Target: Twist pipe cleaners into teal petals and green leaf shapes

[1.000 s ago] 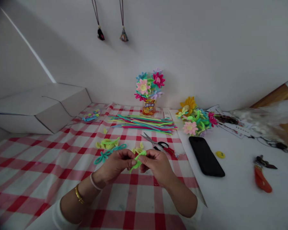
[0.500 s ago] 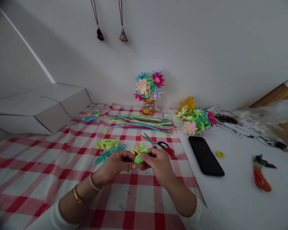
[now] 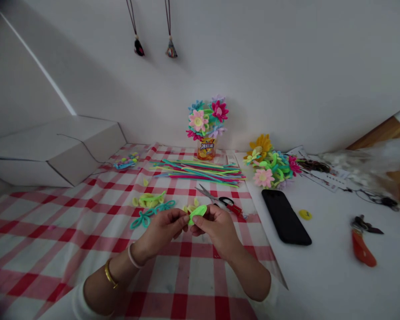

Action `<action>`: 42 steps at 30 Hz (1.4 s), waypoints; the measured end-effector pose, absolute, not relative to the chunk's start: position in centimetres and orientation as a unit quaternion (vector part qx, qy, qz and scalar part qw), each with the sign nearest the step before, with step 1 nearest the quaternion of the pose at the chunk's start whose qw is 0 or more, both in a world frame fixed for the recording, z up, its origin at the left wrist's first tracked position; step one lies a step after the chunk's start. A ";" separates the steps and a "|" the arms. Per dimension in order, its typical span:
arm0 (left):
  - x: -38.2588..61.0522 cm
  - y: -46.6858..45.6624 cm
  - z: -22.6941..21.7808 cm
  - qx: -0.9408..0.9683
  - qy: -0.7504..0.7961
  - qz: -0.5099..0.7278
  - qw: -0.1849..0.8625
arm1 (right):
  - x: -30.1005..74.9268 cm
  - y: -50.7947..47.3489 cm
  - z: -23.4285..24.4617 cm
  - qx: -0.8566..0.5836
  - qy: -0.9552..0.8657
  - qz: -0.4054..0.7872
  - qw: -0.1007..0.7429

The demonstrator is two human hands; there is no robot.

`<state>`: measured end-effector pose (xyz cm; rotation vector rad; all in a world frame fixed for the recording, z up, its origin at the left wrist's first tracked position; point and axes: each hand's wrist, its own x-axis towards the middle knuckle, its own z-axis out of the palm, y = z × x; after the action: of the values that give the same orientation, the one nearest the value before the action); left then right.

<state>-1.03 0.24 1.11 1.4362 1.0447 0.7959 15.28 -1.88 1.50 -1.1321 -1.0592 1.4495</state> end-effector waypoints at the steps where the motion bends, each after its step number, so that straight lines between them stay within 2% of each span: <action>1: -1.0 0.3 1.0 0.606 0.439 0.335 0.572 | 15.3 -1.9 1.5 -0.468 -0.436 0.590 0.493; 7: -1.1 0.4 1.0 0.578 0.398 0.340 0.626 | 15.2 -1.8 1.5 -0.468 -0.430 0.588 0.499; 12: -1.4 0.4 1.3 0.558 0.388 0.333 0.653 | 15.5 -1.8 2.0 -0.422 -0.412 0.640 0.492; 17: -1.5 0.4 1.6 0.532 0.375 0.344 0.677 | 15.7 -1.8 2.1 -0.406 -0.368 0.651 0.525; 24: -1.0 0.4 1.3 0.469 0.348 0.439 0.683 | 15.1 -1.8 1.6 -0.380 -0.261 0.686 0.563; 31: -0.2 0.1 0.8 0.440 0.326 0.533 0.645 | 14.3 -2.3 1.3 -0.373 -0.251 0.669 0.592; 33: -0.4 0.3 0.8 0.457 0.334 0.512 0.646 | 14.4 -2.2 1.3 -0.372 -0.268 0.668 0.586; 38: -1.5 1.0 0.8 0.505 0.331 0.366 0.708 | 15.0 -1.8 1.4 -0.406 -0.303 0.643 0.574; 42: -1.7 0.9 0.9 0.485 0.320 0.343 0.738 | 15.0 -1.9 1.5 -0.423 -0.306 0.628 0.576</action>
<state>-1.74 0.95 0.90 1.0639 0.7017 0.7533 14.99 -1.86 1.49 -0.9910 -0.7174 1.4709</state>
